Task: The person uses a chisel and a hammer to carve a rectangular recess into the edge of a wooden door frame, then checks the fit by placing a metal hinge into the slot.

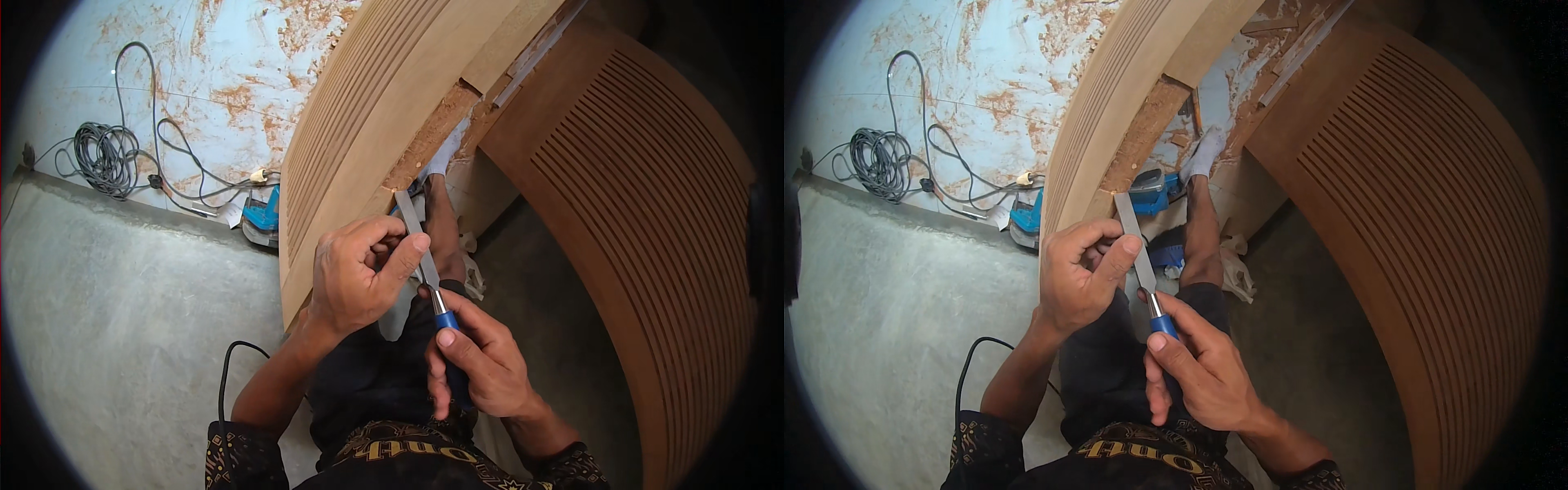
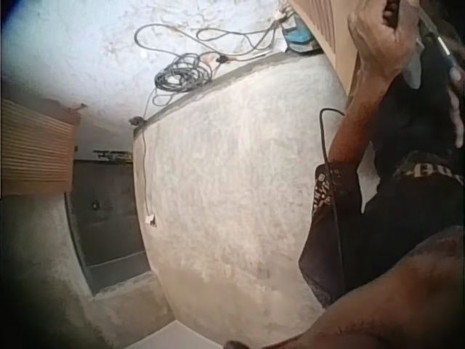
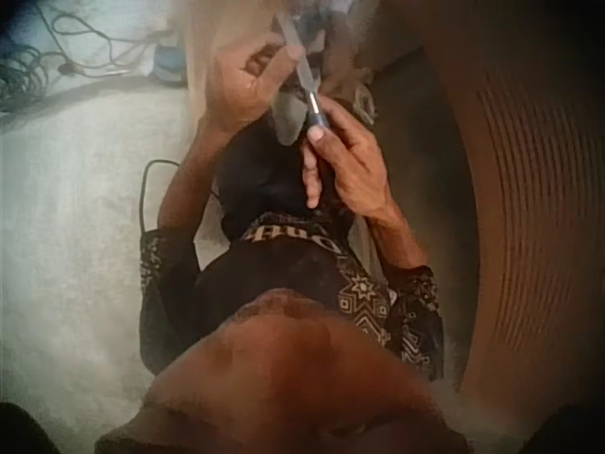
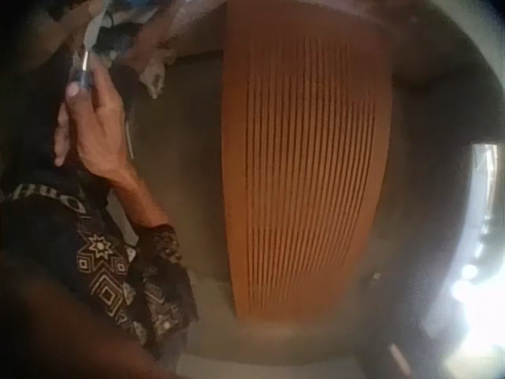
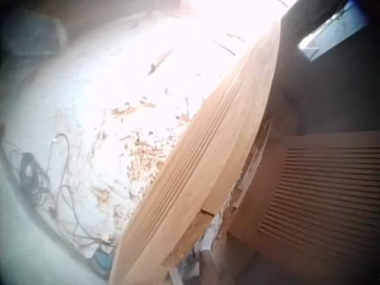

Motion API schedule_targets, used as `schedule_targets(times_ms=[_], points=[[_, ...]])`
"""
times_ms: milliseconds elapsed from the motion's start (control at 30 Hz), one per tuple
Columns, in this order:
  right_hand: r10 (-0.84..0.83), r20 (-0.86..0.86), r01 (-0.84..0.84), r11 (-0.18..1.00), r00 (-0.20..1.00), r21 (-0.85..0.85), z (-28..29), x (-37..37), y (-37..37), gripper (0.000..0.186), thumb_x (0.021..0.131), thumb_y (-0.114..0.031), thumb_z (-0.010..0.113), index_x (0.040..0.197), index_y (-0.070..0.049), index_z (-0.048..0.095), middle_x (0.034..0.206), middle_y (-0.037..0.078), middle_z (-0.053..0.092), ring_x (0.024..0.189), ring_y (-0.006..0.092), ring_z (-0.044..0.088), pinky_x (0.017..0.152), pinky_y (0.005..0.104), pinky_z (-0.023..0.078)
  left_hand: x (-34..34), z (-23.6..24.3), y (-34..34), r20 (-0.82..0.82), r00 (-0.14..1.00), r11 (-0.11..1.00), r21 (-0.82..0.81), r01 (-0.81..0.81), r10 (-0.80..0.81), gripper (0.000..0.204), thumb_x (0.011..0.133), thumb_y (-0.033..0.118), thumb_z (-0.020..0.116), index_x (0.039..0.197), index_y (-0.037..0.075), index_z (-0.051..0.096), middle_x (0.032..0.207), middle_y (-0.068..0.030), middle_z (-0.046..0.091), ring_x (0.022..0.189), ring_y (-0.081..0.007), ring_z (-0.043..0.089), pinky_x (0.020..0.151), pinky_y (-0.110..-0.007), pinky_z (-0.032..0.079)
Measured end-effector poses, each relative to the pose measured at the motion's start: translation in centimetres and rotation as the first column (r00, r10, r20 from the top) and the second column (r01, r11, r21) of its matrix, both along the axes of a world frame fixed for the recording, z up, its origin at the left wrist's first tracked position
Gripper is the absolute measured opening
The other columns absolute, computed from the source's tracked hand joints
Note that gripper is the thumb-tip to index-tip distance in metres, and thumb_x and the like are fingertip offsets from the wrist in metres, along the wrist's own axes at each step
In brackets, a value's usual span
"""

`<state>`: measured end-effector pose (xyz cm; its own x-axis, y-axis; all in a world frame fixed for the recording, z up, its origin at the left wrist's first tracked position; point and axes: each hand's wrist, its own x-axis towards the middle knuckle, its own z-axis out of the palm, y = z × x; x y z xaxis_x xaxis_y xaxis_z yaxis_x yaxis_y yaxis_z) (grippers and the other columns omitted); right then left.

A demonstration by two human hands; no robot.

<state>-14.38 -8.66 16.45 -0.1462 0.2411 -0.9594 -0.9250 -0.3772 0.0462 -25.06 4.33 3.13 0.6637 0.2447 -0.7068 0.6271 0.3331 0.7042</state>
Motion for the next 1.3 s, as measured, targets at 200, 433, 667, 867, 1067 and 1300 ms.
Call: schedule_targets(times_ms=[200, 433, 667, 867, 1067, 1300], points=[[0.015, -0.141, -0.028, 0.996, 0.990, -0.088, 0.9, 3.7, 2.1, 0.055, 0.111, -0.021, 0.048, 0.160, -0.004, 0.029, 0.088, 0.008, 0.057, 0.053, 0.0129, 0.058, 0.039, 0.0250, 0.047, 0.6, -0.8, 1.1, 0.028, 0.998, 0.990, -0.129, 0.058, -0.055, 0.033, 0.099, 0.026, 0.073, 0.082, -0.002, 0.068, 0.061, 0.0020, 0.056, 0.054, -0.0017, 0.048, 0.048, -0.021, 0.032], [-0.101, -0.292, 0.056, 0.986, 0.951, -0.158, 0.9, 7.0, 3.5, 0.053, 0.111, -0.021, 0.047, 0.159, -0.006, 0.029, 0.086, 0.006, 0.054, 0.050, 0.0097, 0.052, 0.035, 0.0229, 0.043, 1.3, -0.7, 1.5, 0.038, 0.999, 0.991, -0.130, 0.000, 0.005, 0.036, 0.093, 0.032, 0.079, 0.077, 0.001, 0.069, 0.062, -0.0066, 0.064, 0.049, -0.0125, 0.057, 0.048, -0.029, 0.042], [-0.236, -0.392, 0.130, 0.952, 0.889, -0.278, 0.7, 9.5, 5.5, 0.041, 0.112, -0.020, 0.044, 0.150, -0.007, 0.038, 0.086, 0.008, 0.053, 0.048, 0.0097, 0.048, 0.032, 0.0233, 0.042, -2.5, -2.2, 2.2, 0.154, 0.984, 0.864, 0.503, -0.003, -0.086, 0.047, 0.076, 0.015, 0.087, 0.117, 0.002, 0.067, 0.111, -0.0131, 0.068, 0.094, -0.0275, 0.064, 0.080, -0.040, 0.050], [-0.283, -0.386, 0.147, 0.927, 0.878, -0.345, 0.8, 9.3, 7.0, 0.039, 0.113, -0.021, 0.040, 0.150, -0.006, 0.039, 0.084, 0.007, 0.049, 0.047, 0.0091, 0.043, 0.031, 0.0233, 0.040, -2.9, -5.6, 1.4, 0.144, 0.948, 0.907, 0.362, 0.217, -0.284, 0.102, 0.067, -0.003, 0.080, 0.158, 0.004, 0.035, 0.159, -0.0190, 0.037, 0.150, -0.0420, 0.032, 0.122, -0.050, 0.029], [-0.182, -0.306, 0.061, 0.928, 0.935, -0.367, 1.0, 7.9, 7.7, 0.043, 0.114, -0.023, 0.038, 0.152, -0.003, 0.040, 0.073, 0.006, 0.046, 0.045, 0.0063, 0.039, 0.030, 0.0210, 0.037, -3.1, -6.3, 1.0, 0.197, 0.940, 0.919, 0.338, 0.201, -0.278, 0.104, 0.068, -0.006, 0.076, 0.161, 0.002, 0.029, 0.163, -0.0198, 0.031, 0.153, -0.0438, 0.028, 0.125, -0.052, 0.027], [-0.156, -0.242, 0.077, 0.948, 0.958, -0.309, 1.0, 5.0, 6.4, 0.044, 0.114, -0.023, 0.038, 0.153, -0.003, 0.038, 0.075, 0.006, 0.047, 0.046, 0.0086, 0.043, 0.032, 0.0234, 0.038, -2.8, -6.2, 1.1, 0.196, 0.933, 0.904, 0.370, 0.215, -0.302, 0.102, 0.068, -0.010, 0.067, 0.161, 0.000, 0.027, 0.162, -0.0230, 0.032, 0.152, -0.0454, 0.028, 0.125, -0.053, 0.027]])
